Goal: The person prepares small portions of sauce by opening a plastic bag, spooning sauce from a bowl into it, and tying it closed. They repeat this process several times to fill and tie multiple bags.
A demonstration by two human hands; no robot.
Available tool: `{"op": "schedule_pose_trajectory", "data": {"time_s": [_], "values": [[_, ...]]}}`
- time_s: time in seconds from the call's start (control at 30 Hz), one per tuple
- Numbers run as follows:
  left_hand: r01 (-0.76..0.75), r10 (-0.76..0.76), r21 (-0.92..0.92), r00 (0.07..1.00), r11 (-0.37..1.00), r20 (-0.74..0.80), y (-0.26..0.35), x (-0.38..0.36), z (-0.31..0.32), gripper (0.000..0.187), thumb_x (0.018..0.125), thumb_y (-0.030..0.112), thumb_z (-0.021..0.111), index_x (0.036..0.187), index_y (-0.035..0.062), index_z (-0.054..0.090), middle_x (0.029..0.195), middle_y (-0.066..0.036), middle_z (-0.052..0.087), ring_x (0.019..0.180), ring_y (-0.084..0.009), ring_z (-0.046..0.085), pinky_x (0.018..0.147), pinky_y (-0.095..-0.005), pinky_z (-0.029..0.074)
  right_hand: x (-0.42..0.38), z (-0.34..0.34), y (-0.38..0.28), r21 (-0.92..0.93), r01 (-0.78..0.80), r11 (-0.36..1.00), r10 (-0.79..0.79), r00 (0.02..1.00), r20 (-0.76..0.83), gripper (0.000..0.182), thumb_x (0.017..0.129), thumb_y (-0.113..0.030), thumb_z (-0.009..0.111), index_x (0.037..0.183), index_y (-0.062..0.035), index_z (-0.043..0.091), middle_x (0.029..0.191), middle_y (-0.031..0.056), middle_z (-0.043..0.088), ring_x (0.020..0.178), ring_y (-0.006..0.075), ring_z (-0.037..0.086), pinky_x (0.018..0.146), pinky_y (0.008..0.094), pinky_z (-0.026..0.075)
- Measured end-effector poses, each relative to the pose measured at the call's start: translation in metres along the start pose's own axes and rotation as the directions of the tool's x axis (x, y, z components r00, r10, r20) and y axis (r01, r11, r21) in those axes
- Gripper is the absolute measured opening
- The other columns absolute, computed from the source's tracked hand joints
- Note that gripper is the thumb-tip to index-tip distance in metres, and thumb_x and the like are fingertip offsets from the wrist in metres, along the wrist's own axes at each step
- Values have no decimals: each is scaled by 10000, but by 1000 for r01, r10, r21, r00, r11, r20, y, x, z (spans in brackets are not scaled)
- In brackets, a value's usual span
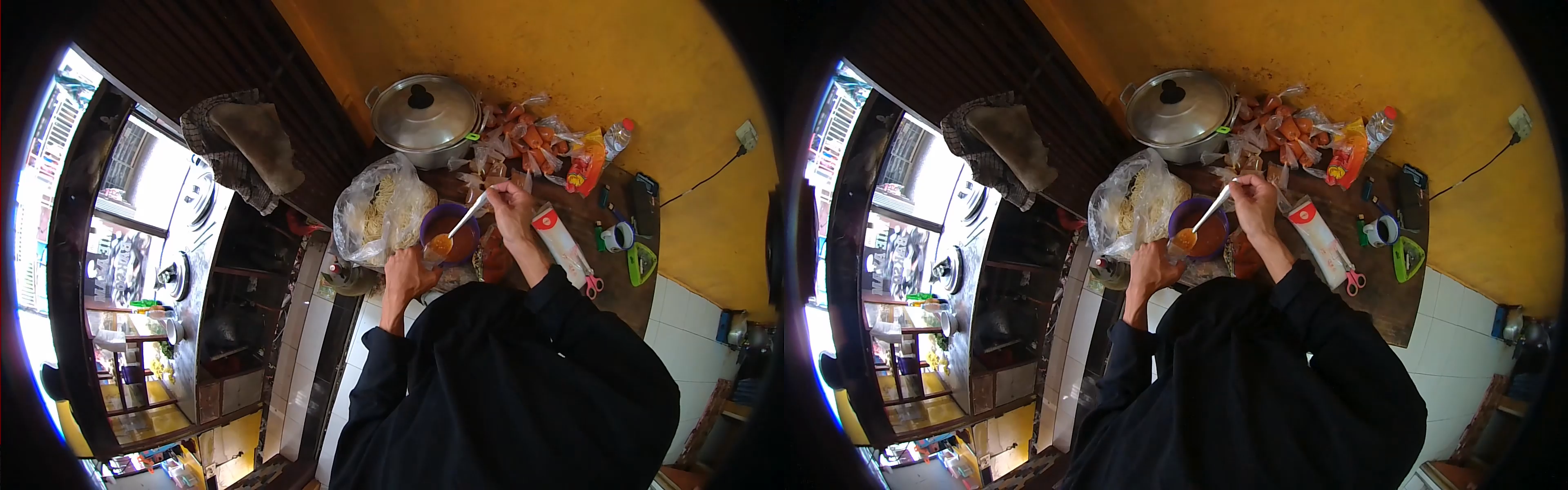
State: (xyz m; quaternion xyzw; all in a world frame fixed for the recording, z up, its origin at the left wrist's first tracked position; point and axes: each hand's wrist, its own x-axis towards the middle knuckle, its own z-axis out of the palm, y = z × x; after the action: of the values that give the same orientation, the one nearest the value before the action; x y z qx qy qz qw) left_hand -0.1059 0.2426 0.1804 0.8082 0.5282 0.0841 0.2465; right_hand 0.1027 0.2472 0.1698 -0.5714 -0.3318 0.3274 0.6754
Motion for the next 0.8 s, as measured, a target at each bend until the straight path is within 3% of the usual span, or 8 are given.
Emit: {"op": "schedule_pose_trajectory", "data": {"time_s": [0.1, 0.2, 0.23, 0.4, 0.5, 0.67, 0.73, 0.8], "values": [[27, -27, -43, 1000, 999, -14, 11, 5, -2, 403, 576, 286, 621, 843, -14, 598, 764, -241, 592, 740, -369, 581, 673, -431, 469, -27, 14, -23, -255, 274, 927, -263, 962, 77, 97, 743, -57, 597, 734, 13, 531, 574, 27, 499, 542, 76, 448, 502, 231, 358], [66, -73, -127, 996, 990, -54, 16, 9, 0, 398, 574, 283, 622, 821, -28, 595, 757, -245, 590, 729, -380, 578, 668, -432, 467, -54, 21, -57, -312, 554, 772, -499, 832, 244, 84, 759, -52, 573, 734, -6, 507, 685, 77, 517, 604, 147, 483, 566, 263, 384], [65, -73, -127, 996, 990, -53, 14, 9, 1, 398, 574, 283, 622, 821, -28, 595, 757, -245, 590, 729, -380, 578, 668, -432, 467, -54, 25, -67, -277, 642, 715, -611, 766, 197, 80, 750, -28, 562, 704, -21, 496, 629, 83, 460, 566, 201, 456, 533, 289, 360], [24, -43, -159, 993, 987, -113, -3, 5, 6, 412, 574, 285, 614, 791, -64, 578, 707, -261, 579, 698, -395, 573, 654, -434, 463, -27, 13, -69, -308, 566, 765, -563, 820, 109, 102, 741, -6, 556, 687, -22, 470, 616, 86, 443, 555, 221, 443, 546, 310, 352], [29, -49, -159, 991, 987, -125, -10, 5, 11, 415, 569, 286, 609, 787, -66, 576, 701, -269, 574, 702, -400, 571, 657, -438, 462, -13, 6, -17, -413, 638, 650, -565, 769, 299, 113, 742, -31, 576, 677, -14, 485, 613, 81, 470, 533, 215, 469, 514, 295, 371], [89, -105, -139, 988, 986, -117, -14, -7, 4, 441, 557, 269, 599, 848, -59, 551, 729, -270, 570, 726, -416, 558, 667, -447, 453, -33, 2, 25, -401, 545, 736, -472, 838, 272, 125, 739, -48, 587, 666, -3, 497, 589, 85, 489, 535, 202, 481, 521, 297, 374], [105, -117, -137, 990, 985, -81, -16, -10, 6, 472, 549, 243, 595, 913, -50, 529, 755, -272, 565, 747, -428, 547, 671, -454, 444, -40, 2, 26, -351, 264, 898, -233, 964, 129, 122, 735, -43, 602, 677, -8, 501, 587, 46, 501, 535, 127, 463, 521, 258, 370], [77, -96, -137, 986, 988, -134, -16, -14, 4, 419, 567, 296, 593, 788, -60, 572, 704, -266, 574, 707, -403, 570, 664, -440, 462, -35, -6, 43, -335, 168, 927, -168, 985, 30, 105, 743, -32, 591, 694, 0, 503, 602, 48, 518, 552, 112, 481, 530, 251, 383]]}}
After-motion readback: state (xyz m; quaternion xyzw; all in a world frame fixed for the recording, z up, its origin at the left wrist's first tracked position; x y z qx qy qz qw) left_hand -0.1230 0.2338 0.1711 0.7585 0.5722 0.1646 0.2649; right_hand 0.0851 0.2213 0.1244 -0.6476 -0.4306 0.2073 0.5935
